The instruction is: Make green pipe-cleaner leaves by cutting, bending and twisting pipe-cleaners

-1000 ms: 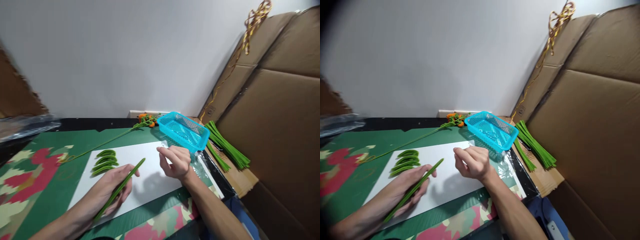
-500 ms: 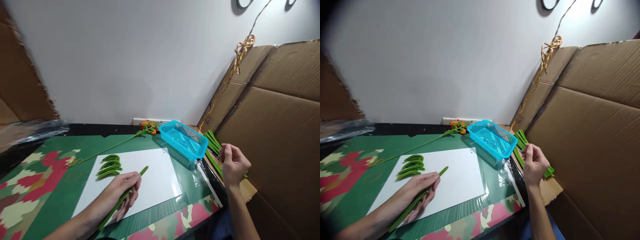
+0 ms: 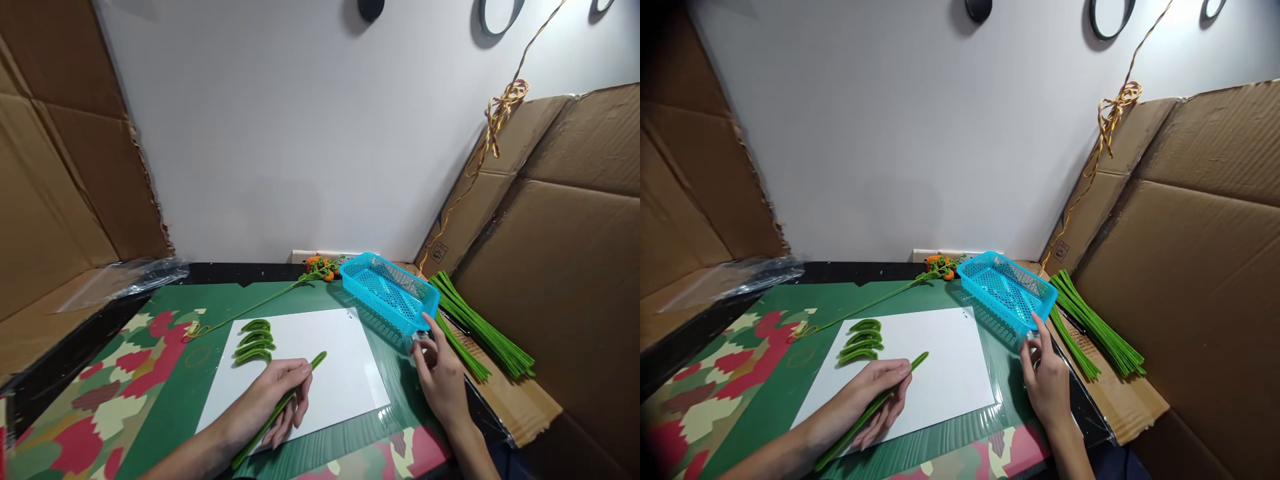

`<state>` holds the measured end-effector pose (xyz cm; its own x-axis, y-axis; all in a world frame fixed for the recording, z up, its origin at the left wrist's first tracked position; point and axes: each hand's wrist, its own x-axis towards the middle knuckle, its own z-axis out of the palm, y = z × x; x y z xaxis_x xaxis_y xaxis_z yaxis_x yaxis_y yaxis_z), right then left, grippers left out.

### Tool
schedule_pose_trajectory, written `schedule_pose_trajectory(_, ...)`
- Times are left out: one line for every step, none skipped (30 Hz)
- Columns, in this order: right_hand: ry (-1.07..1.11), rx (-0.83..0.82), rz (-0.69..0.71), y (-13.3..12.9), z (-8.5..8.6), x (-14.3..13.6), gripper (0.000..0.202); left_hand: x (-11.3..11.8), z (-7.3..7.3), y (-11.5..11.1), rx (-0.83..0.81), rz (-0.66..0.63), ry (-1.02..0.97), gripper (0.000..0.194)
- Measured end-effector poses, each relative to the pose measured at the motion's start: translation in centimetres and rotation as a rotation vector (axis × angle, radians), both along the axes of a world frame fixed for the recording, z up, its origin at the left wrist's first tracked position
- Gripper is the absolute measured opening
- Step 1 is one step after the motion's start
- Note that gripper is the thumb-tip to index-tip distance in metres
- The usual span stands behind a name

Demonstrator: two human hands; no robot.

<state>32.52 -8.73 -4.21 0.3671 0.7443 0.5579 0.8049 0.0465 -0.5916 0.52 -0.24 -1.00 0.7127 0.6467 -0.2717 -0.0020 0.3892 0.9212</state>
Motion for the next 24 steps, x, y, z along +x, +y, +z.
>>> schedule_pose_trajectory(0.026,-0.023,-0.015,0.2,0.2,0.2,0.055,0.0,-0.1,0.0,-0.002,-0.001,0.003,0.052)
schedule_pose_trajectory(0.047,-0.047,-0.018,0.4,0.4,0.4,0.056,0.0,-0.2,0.1,-0.006,-0.004,0.005,0.052)
schedule_pose_trajectory(0.069,-0.061,-0.013,0.6,0.5,0.5,0.057,0.0,-0.3,0.1,-0.008,-0.006,0.008,0.052)
schedule_pose_trajectory(0.098,-0.062,-0.005,0.7,0.6,0.6,0.057,0.0,-0.3,0.1,-0.009,-0.010,0.011,0.052)
schedule_pose_trajectory(0.131,-0.053,0.003,0.8,0.7,0.7,0.057,0.0,-0.4,0.1,-0.007,-0.013,0.013,0.053)
schedule_pose_trajectory(0.163,-0.042,0.013,0.8,0.7,0.8,0.055,-0.1,-0.4,0.1,-0.004,-0.015,0.015,0.053)
schedule_pose_trajectory(0.178,-0.044,0.027,0.9,0.7,0.8,0.050,-0.1,-0.4,0.1,-0.001,-0.015,0.020,0.053)
schedule_pose_trajectory(0.167,-0.064,0.048,1.0,0.7,0.7,0.042,-0.1,-0.4,0.1,0.004,-0.014,0.027,0.053)
schedule_pose_trajectory(0.128,-0.100,0.081,1.1,0.7,0.7,0.034,-0.1,-0.4,0.1,0.009,-0.013,0.032,0.053)
schedule_pose_trajectory(0.071,-0.145,0.122,1.2,0.6,0.6,0.029,-0.1,-0.3,0.1,0.012,-0.012,0.036,0.053)
schedule_pose_trajectory(0.007,-0.193,0.164,1.4,0.5,0.5,0.028,-0.2,-0.3,0.1,0.013,-0.012,0.039,0.053)
schedule_pose_trajectory(-0.053,-0.239,0.206,1.7,0.5,0.4,0.029,-0.2,-0.3,0.1,0.012,-0.015,0.040,0.053)
schedule_pose_trajectory(-0.104,-0.280,0.241,2.0,0.4,0.3,0.031,-0.2,-0.3,0.1,0.011,-0.019,0.039,0.053)
schedule_pose_trajectory(-0.145,-0.318,0.265,2.4,0.4,0.1,0.036,-0.2,-0.3,0.1,0.009,-0.020,0.039,0.053)
schedule_pose_trajectory(-0.178,-0.357,0.277,2.8,0.4,0.0,0.042,-0.2,-0.3,0.1,0.006,-0.021,0.040,0.053)
schedule_pose_trajectory(-0.208,-0.396,0.280,3.2,0.5,-0.2,0.049,-0.2,-0.2,0.1,0.007,-0.023,0.041,0.053)
schedule_pose_trajectory(-0.237,-0.431,0.278,3.7,0.5,-0.3,0.055,-0.2,-0.2,0.1,0.009,-0.026,0.041,0.053)
schedule_pose_trajectory(-0.266,-0.466,0.275,4.2,0.7,-0.4,0.059,-0.2,-0.1,0.1,0.011,-0.027,0.042,0.053)
schedule_pose_trajectory(-0.298,-0.493,0.273,4.7,0.9,-0.6,0.063,-0.2,-0.1,0.1,0.014,-0.030,0.043,0.053)
schedule_pose_trajectory(-0.332,-0.510,0.265,5.2,1.1,-0.7,0.065,-0.2,0.0,0.0,0.016,-0.033,0.044,0.053)
schedule_pose_trajectory(-0.366,-0.518,0.250,5.6,1.4,-0.8,0.066,-0.2,0.1,0.0,0.018,-0.035,0.046,0.053)
schedule_pose_trajectory(-0.397,-0.519,0.227,6.0,1.7,-1.0,0.066,-0.2,0.2,0.0,0.019,-0.035,0.048,0.053)
schedule_pose_trajectory(-0.423,-0.518,0.201,6.4,2.1,-1.1,0.065,-0.2,0.2,0.0,0.018,-0.038,0.050,0.052)
schedule_pose_trajectory(-0.445,-0.520,0.175,6.8,2.5,-1.3,0.065,-0.1,0.2,0.0,0.017,-0.042,0.053,0.052)
